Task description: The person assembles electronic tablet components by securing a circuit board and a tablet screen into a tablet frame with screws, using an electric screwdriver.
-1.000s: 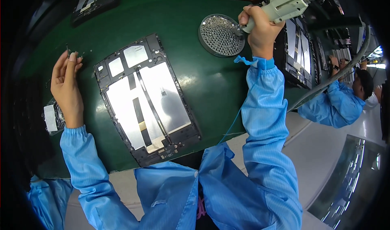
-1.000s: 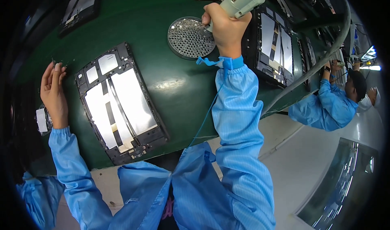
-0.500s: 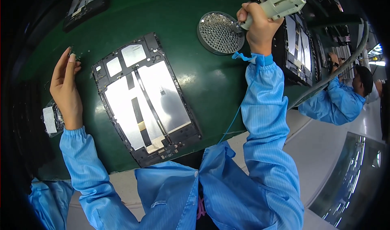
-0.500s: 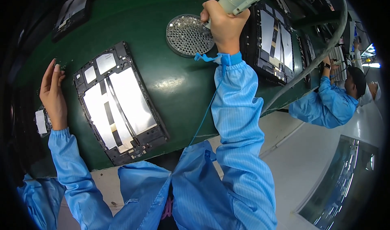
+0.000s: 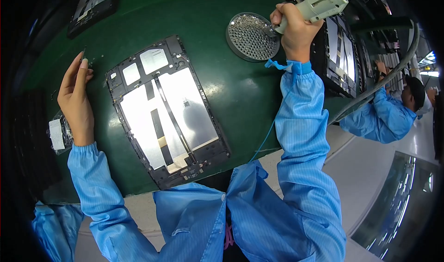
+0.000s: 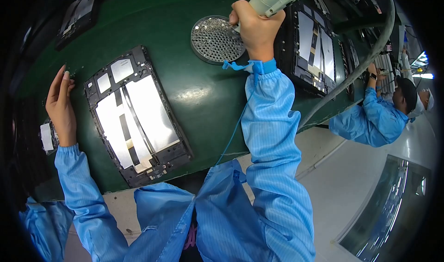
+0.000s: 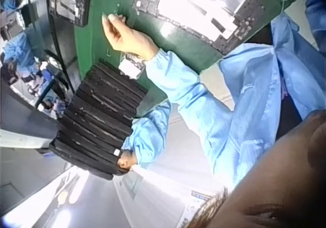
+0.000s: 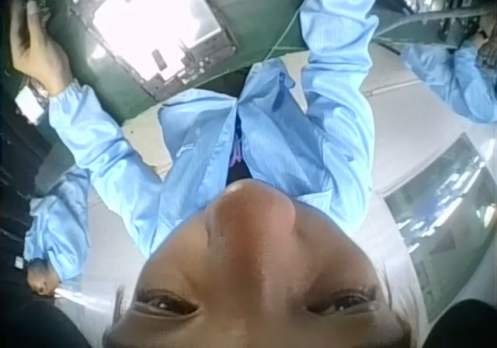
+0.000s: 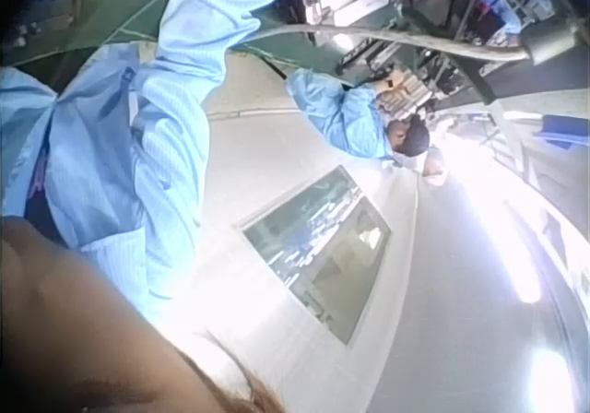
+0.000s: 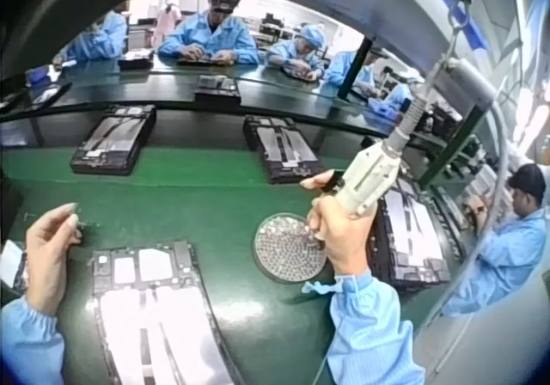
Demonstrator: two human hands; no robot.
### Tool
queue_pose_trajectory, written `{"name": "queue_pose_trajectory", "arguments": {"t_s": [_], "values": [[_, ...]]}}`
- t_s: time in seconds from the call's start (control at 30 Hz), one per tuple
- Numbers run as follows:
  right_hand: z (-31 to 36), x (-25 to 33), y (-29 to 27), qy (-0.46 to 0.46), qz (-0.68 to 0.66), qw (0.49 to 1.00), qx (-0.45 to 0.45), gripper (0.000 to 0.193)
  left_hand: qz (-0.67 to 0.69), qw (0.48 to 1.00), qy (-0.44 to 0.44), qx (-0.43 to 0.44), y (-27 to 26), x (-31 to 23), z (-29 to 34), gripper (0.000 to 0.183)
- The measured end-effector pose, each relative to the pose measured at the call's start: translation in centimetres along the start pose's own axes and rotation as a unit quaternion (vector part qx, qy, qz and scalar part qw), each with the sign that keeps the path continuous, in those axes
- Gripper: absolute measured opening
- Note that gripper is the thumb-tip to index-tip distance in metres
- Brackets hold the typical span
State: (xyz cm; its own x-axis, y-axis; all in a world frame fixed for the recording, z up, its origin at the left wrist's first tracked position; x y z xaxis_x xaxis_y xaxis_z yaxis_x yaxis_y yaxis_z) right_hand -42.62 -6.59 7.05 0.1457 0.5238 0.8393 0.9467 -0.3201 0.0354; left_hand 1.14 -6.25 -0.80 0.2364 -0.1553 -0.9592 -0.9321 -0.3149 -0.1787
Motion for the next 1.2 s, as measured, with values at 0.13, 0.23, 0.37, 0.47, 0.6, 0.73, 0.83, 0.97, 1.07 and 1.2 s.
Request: {"name": "queue_pose_trajectory", "arguments": {"t_s": [0.13,0.23,0.37,0.47,0.6,0.73,0.83,0.97,1.07,1.2], "values": [[-0.3,-1.4,-0.3,-0.031,-0.019,0.999,0.026,0.022,0.017,1.000,-0.006,0.015,-0.5,0.9,-0.1,0.033],[0.1,-0.9,0.4,-0.023,0.009,1.000,0.014,0.022,0.014,1.000,0.000,0.015,-1.2,0.3,0.4,0.032],[0.3,0.5,-0.2,-0.005,0.003,1.000,-0.004,0.023,0.021,0.996,-0.010,0.089,1.0,-1.3,0.7,0.030],[0.7,3.8,3.6,-0.011,-0.070,0.997,0.031,0.021,0.039,0.986,-0.011,0.163,1.6,-1.2,0.4,0.023],[1.6,6.0,10.4,0.000,-0.141,0.982,0.122,0.020,0.069,0.973,-0.022,0.218,1.6,-1.1,0.4,0.023],[3.3,6.5,16.8,0.018,-0.158,0.967,0.197,0.009,0.048,0.970,-0.010,0.240,1.1,-0.5,0.2,0.025],[4.2,6.9,20.2,0.035,-0.211,0.952,0.218,0.009,0.022,0.961,-0.029,0.274,1.2,-1.0,0.2,0.022],[4.6,7.4,23.3,-0.022,-0.193,0.941,0.276,0.006,-0.029,0.957,0.023,0.289,1.1,-0.5,-0.1,0.019],[5.5,8.5,24.4,0.124,-0.161,0.958,0.204,0.022,-0.009,0.953,0.012,0.303,1.3,-0.3,-0.3,0.018],[5.6,8.1,24.5,0.121,-0.189,0.960,0.166,0.024,-0.031,0.954,0.004,0.298,1.4,0.1,-0.4,0.018]]}}
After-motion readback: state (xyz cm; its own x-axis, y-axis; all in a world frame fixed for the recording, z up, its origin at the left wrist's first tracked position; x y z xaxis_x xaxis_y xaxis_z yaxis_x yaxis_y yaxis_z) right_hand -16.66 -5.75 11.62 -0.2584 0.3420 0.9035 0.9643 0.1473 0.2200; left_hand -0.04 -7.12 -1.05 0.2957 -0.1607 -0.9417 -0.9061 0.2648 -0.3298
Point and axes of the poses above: each hand's wrist, its own z-axis away from the middle knuckle, its own y-axis out of the palm, x = y × z, the point moved 7 cm from there along -z, towards the middle knuckle, and after that the axes turned 1 degree about y, right-handed, at the moved point
